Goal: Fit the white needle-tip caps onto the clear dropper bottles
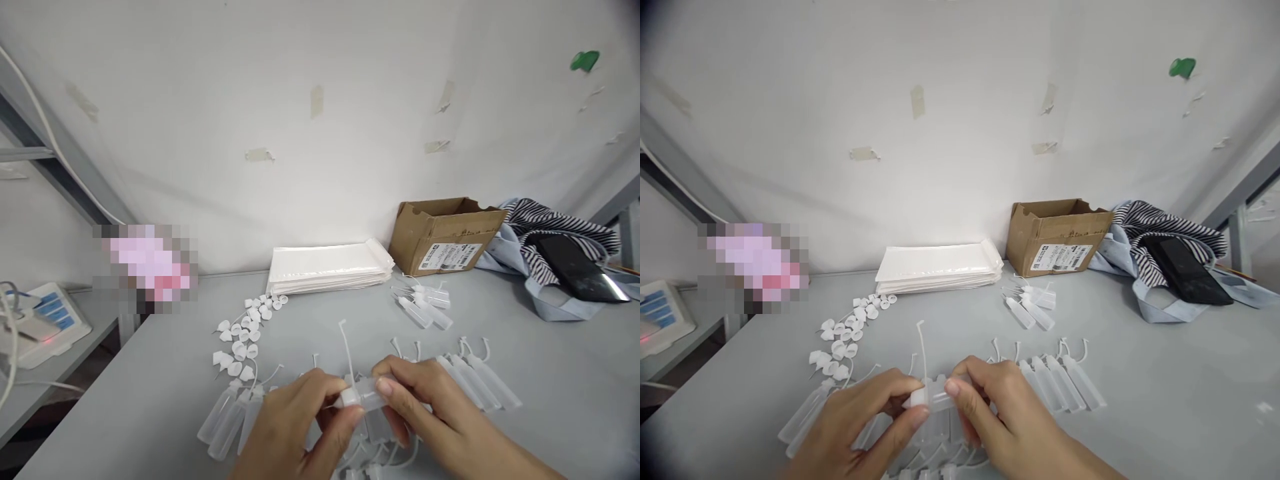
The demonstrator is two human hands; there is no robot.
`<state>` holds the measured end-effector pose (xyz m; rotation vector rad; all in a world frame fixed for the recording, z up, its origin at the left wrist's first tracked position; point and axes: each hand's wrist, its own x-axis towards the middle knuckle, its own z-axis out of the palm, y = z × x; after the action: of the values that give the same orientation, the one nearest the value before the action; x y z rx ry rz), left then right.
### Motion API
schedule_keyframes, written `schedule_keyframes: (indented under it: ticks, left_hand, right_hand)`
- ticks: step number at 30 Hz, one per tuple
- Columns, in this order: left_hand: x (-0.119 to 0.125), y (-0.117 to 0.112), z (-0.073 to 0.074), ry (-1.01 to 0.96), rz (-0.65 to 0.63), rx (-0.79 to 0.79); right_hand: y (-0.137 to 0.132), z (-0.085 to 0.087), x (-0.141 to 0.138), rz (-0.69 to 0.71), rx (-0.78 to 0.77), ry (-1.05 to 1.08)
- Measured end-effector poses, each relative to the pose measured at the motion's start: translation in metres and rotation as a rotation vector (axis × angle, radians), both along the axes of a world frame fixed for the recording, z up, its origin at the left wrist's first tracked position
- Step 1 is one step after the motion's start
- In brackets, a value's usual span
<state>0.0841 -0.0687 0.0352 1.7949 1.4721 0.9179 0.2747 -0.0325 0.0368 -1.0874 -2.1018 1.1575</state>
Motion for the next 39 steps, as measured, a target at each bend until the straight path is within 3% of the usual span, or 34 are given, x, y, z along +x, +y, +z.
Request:
schedule_keyframes:
  ticks: [6,11,14,16,20,24,27,33,36,39]
  left_hand:
    - [-0.005,0.009,0.012,-0.257,-0.153,-0.424]
    - [-0.008,0.011,0.009,-0.468,-0.251,-0.612]
    - [-0.008,0.011,0.005,-0.544,-0.252,-0.706]
    - [-0.006,0.011,0.004,-0.573,-0.221,-0.717]
    - [-0.002,0.006,0.007,-0.416,-0.175,-0.573]
    - [-0.004,-0.002,0.007,0.063,-0.134,-0.075]
    - [-0.009,-0.005,0.004,0.219,-0.117,0.160]
    - [-0.013,0.003,0.007,0.204,-0.130,0.064]
    - [-0.015,0.006,0.011,0.201,-0.114,0.009]
    - [-0.024,0.011,0.010,0.181,-0.022,-0.017]
  right_hand:
    - [-0.002,-0.003,0.001,0.012,0.337,0.007]
    - [-0.002,-0.005,0.001,-0.003,0.515,0.068]
    - [-0.003,-0.004,0.003,-0.013,0.543,0.057]
    - [-0.003,-0.003,0.003,-0.014,0.464,0.034]
    - [-0.004,-0.001,0.001,-0.022,0.197,0.037]
    - [-0.005,0.000,0.000,-0.004,-0.030,0.050]
    - [-0.004,0.000,0.001,0.017,-0.054,0.028]
    - [-0.003,0.003,0.000,0.101,-0.004,-0.103]
    - [-0.004,0.001,0.000,0.118,0.145,-0.093]
    - [0.007,-0.004,0.005,0.002,0.345,-0.070]
